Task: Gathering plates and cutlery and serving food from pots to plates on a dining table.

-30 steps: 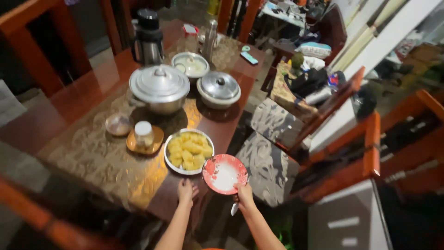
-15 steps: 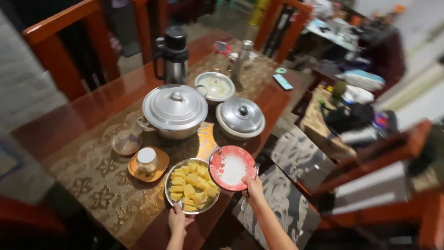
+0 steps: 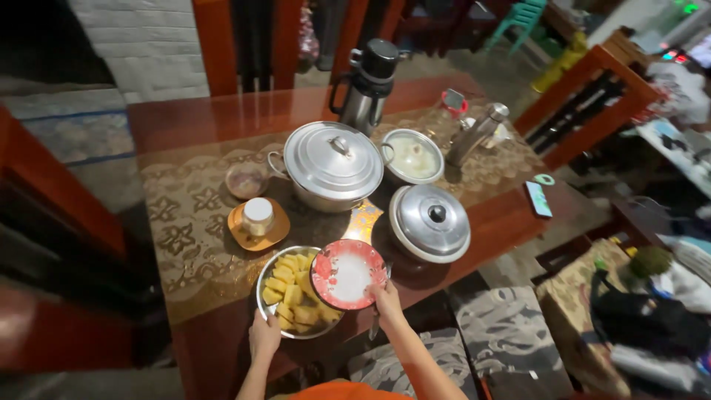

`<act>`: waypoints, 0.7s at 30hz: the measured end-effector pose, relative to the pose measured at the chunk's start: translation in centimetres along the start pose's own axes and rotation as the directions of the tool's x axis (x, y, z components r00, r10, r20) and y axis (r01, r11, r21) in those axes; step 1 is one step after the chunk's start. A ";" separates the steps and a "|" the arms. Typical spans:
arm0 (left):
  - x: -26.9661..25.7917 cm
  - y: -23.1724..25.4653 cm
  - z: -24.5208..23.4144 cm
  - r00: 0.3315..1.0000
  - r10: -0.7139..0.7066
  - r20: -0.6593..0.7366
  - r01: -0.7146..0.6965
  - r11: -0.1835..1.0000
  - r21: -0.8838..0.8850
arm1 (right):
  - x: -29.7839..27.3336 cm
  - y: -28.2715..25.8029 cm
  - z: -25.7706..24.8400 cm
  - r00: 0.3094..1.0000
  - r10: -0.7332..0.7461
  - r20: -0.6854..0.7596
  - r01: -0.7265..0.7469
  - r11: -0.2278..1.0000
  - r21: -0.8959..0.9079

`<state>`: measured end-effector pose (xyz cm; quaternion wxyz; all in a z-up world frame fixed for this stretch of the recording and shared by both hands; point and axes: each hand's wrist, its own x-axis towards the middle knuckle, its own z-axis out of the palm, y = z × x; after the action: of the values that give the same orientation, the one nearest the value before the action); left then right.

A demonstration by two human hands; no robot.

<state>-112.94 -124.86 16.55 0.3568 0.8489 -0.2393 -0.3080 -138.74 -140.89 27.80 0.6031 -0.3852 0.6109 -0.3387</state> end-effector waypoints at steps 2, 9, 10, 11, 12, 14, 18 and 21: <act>-0.8 -0.7 -0.3 0.998 0.052 -0.040 -0.054 0.997 -0.053 | -0.1 -0.4 0.3 0.999 -0.005 0.035 0.005 1.000 -0.006; -2.1 -2.0 -2.0 0.980 0.181 -0.086 -0.190 0.976 -0.110 | -1.2 -3.1 0.0 0.999 -0.042 0.011 0.042 0.999 0.020; -2.2 -0.7 -2.7 0.978 0.193 -0.074 -0.201 0.974 -0.107 | -0.9 -3.8 -0.5 0.999 -0.044 -0.003 0.044 0.999 0.029; -2.6 0.3 -3.5 0.969 0.230 -0.093 -0.243 0.955 -0.169 | -0.9 -4.2 -1.1 0.997 -0.074 -0.020 0.075 0.996 0.041; -2.9 1.4 -4.3 0.958 0.264 -0.113 -0.284 0.931 -0.230 | -0.8 -4.7 -1.7 0.994 -0.104 -0.038 0.105 0.993 0.052; -3.1 3.8 -5.0 0.962 0.264 -0.073 -0.274 0.937 -0.215 | -1.2 -6.6 -3.5 0.984 -0.159 -0.075 0.170 0.972 0.161; -2.4 8.8 -5.4 0.925 0.375 -0.065 -0.378 0.881 -0.285 | -1.4 -11.5 -7.2 0.959 -0.208 -0.192 0.260 0.914 0.310; -2.1 13.3 -5.0 0.973 0.208 0.099 -0.150 0.898 -0.415 | 0.0 -13.8 -10.6 0.920 -0.309 -0.239 0.383 0.836 0.394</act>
<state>-113.39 -129.66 30.10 0.5335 0.7071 -0.2723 -0.3758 -148.42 -147.95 40.40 0.5488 -0.3165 0.4881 -0.6003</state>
